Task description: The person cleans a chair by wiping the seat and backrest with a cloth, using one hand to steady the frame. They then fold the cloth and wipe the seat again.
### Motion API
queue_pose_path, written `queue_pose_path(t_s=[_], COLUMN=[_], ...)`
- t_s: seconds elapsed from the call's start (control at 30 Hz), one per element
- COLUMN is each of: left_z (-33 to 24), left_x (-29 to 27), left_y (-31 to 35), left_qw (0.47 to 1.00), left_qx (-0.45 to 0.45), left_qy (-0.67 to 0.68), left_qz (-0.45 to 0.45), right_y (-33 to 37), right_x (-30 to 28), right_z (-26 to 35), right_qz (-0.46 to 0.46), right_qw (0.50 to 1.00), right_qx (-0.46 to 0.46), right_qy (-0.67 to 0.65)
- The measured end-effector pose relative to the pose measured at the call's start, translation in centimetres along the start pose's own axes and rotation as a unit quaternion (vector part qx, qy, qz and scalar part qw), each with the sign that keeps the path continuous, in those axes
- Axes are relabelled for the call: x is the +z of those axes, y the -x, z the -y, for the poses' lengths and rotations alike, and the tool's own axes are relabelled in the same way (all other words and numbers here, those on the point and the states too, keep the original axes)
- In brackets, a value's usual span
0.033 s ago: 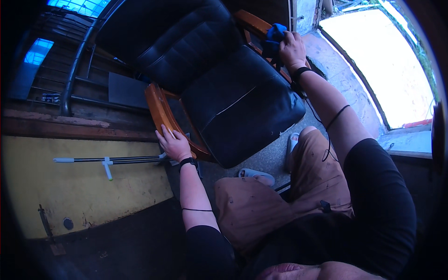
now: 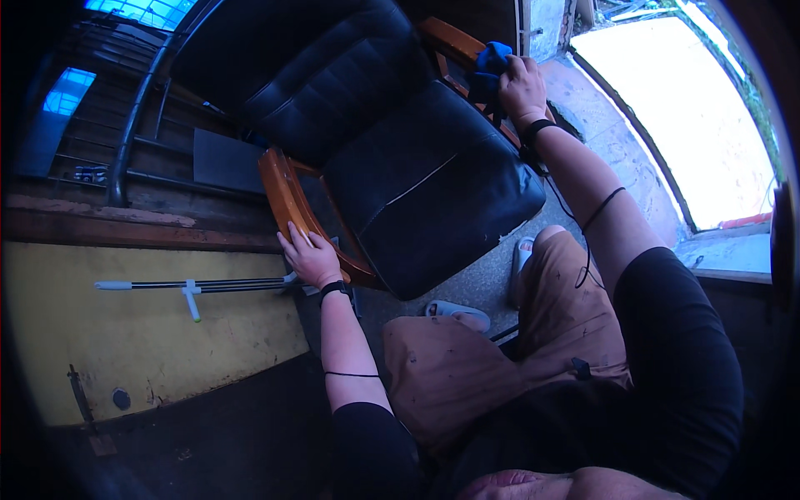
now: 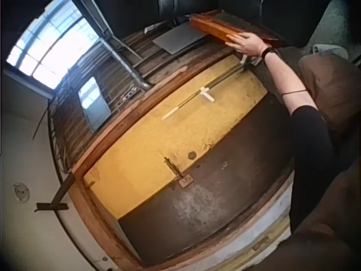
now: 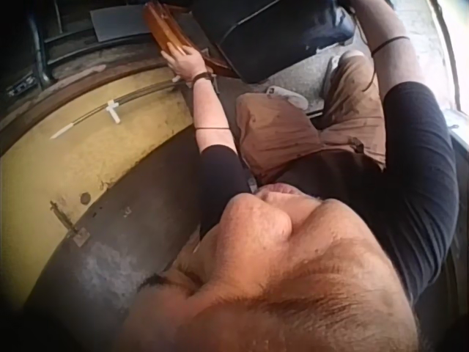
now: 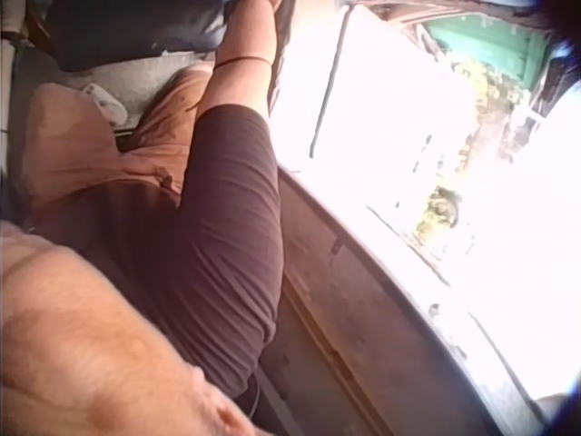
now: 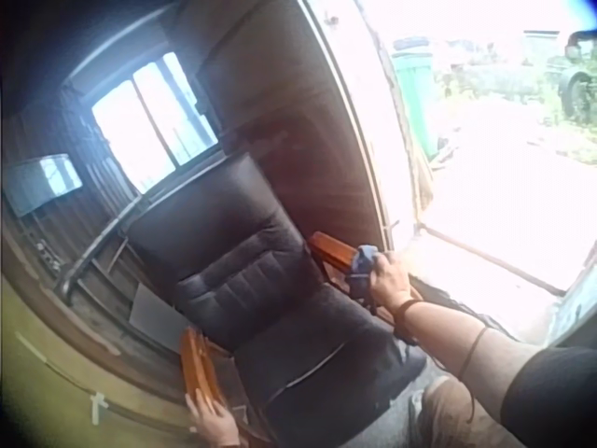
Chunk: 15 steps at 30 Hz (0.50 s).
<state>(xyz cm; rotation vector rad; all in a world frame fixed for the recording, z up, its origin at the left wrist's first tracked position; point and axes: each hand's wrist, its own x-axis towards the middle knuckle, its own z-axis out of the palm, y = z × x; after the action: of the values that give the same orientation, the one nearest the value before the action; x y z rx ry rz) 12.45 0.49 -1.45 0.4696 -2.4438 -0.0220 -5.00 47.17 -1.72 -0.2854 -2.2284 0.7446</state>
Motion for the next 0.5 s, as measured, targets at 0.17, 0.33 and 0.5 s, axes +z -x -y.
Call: queue_pose_path(t_s=[0.17,0.33,0.5], left_z=[0.0,0.3,1.0], left_x=[0.3,0.4,0.4], left_y=[0.0,-0.1,-0.2], left_qw=[1.0,1.0,1.0], left_qx=[-0.006,-0.002,0.002], left_qy=[0.015,0.001,0.0], left_qz=[-0.001,-0.016,-0.025], right_y=[-0.1,1.0,10.0], right_x=[0.0,0.1,1.9], right_z=[-0.3,0.3,4.3], right_qz=[-0.009,-0.001,0.276], right_qw=[0.998,0.985,0.883], right_qx=[-0.057,-0.169,-0.346], right_qy=[-0.009,0.03,-0.159])
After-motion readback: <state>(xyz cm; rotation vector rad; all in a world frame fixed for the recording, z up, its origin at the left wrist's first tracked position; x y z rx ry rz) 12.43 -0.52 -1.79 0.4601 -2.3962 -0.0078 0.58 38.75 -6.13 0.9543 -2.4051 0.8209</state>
